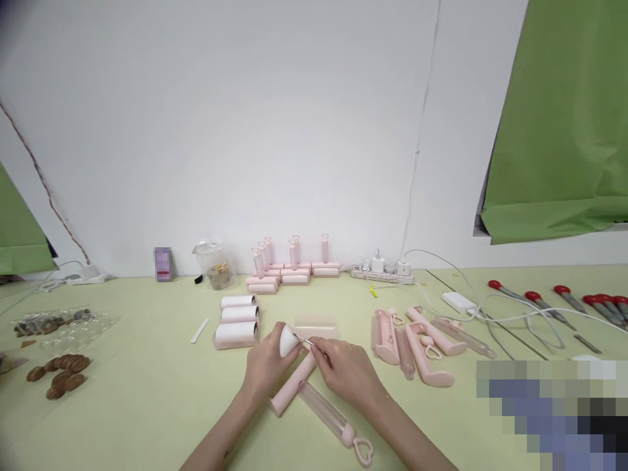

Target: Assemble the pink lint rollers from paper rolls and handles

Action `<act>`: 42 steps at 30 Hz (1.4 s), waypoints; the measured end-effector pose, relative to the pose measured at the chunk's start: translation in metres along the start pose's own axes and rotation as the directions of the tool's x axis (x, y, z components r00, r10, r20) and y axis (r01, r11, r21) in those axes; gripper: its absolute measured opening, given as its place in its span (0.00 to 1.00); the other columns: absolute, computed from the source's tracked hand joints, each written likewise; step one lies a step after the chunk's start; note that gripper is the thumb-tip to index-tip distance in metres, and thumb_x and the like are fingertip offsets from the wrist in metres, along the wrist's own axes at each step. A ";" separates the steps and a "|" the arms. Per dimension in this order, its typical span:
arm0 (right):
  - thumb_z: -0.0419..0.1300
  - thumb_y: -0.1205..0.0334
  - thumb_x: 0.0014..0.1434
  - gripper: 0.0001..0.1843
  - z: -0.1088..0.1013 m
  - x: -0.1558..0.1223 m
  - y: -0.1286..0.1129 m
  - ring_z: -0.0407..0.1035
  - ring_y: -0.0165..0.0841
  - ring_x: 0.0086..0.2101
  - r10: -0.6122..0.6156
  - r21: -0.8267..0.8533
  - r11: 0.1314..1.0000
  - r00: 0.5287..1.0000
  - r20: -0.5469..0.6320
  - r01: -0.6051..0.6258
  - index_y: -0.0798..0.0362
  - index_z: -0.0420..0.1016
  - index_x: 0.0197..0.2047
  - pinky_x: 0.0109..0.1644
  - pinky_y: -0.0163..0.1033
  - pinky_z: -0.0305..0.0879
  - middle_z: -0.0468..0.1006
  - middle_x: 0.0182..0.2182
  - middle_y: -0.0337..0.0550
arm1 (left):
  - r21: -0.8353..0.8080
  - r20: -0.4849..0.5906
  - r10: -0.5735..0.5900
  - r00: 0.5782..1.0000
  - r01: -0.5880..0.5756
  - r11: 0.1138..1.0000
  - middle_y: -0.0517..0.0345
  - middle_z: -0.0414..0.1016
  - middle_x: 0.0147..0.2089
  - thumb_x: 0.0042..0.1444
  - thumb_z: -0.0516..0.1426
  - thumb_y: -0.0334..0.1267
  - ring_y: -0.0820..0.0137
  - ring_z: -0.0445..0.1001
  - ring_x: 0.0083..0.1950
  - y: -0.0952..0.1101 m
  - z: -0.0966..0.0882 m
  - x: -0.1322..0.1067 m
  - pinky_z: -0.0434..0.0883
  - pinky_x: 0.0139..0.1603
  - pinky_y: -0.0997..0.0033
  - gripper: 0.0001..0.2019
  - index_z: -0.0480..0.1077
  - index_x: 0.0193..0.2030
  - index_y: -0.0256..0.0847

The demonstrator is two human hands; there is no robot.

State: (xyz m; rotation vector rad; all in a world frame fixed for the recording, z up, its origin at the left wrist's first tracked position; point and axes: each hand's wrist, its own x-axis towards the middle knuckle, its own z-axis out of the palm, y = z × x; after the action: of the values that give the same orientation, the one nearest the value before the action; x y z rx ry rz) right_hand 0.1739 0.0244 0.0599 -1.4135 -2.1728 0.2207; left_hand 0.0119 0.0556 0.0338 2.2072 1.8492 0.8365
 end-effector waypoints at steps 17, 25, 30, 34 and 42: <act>0.39 0.57 0.59 0.20 -0.012 0.013 0.043 0.70 0.38 0.29 0.321 -0.072 0.940 0.935 -0.149 -0.334 0.51 0.71 0.40 0.23 0.34 0.49 0.77 0.28 0.46 | 0.227 0.092 0.247 0.965 -0.262 0.938 0.54 0.73 0.35 0.48 0.52 0.43 0.62 0.72 0.36 0.046 0.007 0.065 0.58 0.29 0.73 0.13 0.62 0.42 0.44; 0.49 0.57 0.52 0.18 -0.013 0.047 0.047 0.69 0.36 0.35 0.276 0.272 0.935 0.949 -0.154 -0.228 0.56 0.71 0.41 0.36 0.37 0.61 0.77 0.35 0.45 | 0.228 0.077 0.323 0.943 -0.332 0.915 0.52 0.73 0.33 0.48 0.51 0.47 0.60 0.72 0.34 0.031 0.011 0.073 0.59 0.29 0.72 0.16 0.63 0.42 0.42; 0.51 0.59 0.50 0.16 -0.009 0.080 0.052 0.69 0.36 0.36 0.112 0.416 0.905 0.993 -0.042 -0.084 0.58 0.75 0.36 0.38 0.37 0.62 0.78 0.32 0.43 | 0.207 0.058 0.385 0.921 -0.389 0.898 0.54 0.73 0.35 0.48 0.52 0.45 0.61 0.72 0.35 0.024 0.003 0.074 0.60 0.30 0.73 0.15 0.63 0.43 0.44; 0.52 0.60 0.49 0.16 -0.011 0.084 0.051 0.68 0.35 0.34 0.072 0.464 0.883 0.997 0.004 -0.066 0.58 0.75 0.37 0.37 0.36 0.61 0.77 0.31 0.42 | 0.206 0.054 0.391 0.919 -0.394 0.896 0.53 0.73 0.34 0.47 0.52 0.45 0.61 0.72 0.34 0.019 0.002 0.077 0.61 0.30 0.72 0.16 0.64 0.43 0.44; 0.53 0.64 0.44 0.14 -0.004 0.084 0.056 0.65 0.31 0.29 0.178 0.501 0.838 0.977 0.119 -0.214 0.59 0.74 0.33 0.32 0.32 0.58 0.74 0.26 0.40 | 0.215 0.140 0.396 0.908 -0.418 0.883 0.55 0.73 0.34 0.44 0.54 0.46 0.60 0.72 0.34 0.016 0.010 0.079 0.62 0.31 0.70 0.18 0.64 0.43 0.45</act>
State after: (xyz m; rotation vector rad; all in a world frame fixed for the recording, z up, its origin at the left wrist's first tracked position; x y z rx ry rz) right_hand 0.1946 0.1223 0.0696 -1.3173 -1.8183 0.8687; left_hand 0.0375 0.1289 0.0575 2.7973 1.5320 0.5728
